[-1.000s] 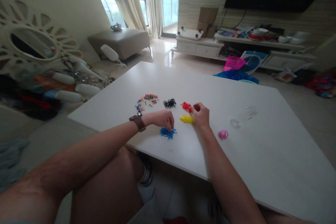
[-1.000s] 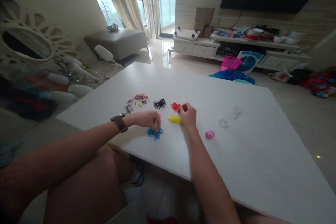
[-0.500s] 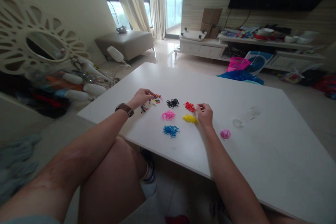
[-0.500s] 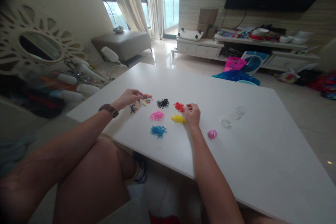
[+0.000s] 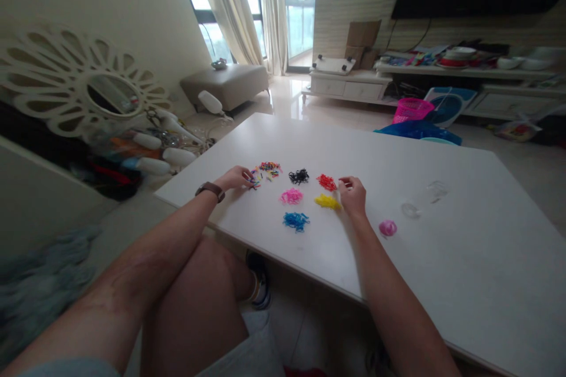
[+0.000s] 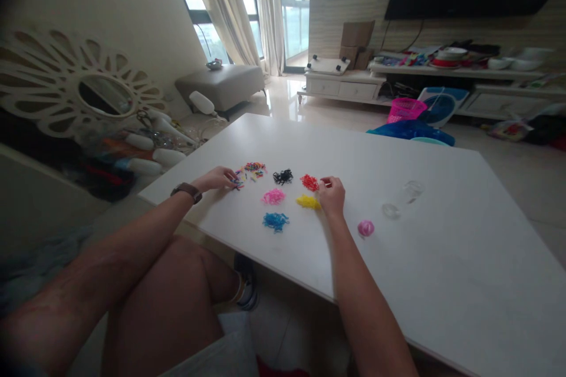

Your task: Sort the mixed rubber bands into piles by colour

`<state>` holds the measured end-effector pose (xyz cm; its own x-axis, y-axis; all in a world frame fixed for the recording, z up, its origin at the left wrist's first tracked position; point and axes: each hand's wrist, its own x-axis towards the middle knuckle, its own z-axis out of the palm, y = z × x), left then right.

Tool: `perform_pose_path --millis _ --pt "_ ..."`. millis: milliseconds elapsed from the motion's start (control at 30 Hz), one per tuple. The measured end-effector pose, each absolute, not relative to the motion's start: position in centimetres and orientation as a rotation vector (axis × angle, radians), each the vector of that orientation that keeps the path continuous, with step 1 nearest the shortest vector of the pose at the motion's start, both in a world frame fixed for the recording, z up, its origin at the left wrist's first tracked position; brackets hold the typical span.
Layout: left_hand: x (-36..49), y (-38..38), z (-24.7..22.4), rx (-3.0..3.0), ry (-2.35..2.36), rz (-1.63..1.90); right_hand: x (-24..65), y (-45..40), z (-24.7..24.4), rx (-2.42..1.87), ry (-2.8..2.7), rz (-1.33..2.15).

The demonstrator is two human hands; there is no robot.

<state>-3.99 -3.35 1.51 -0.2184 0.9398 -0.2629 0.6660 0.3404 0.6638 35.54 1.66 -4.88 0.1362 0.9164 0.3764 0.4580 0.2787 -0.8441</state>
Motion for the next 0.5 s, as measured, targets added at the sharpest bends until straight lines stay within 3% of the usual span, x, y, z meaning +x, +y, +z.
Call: perform_pose_path --millis 500 --pt "-2.8 -3.3 2.4 1.454 2.085 0.622 35.4 1.5 -4.8 -1.352 -1.477 0.592"
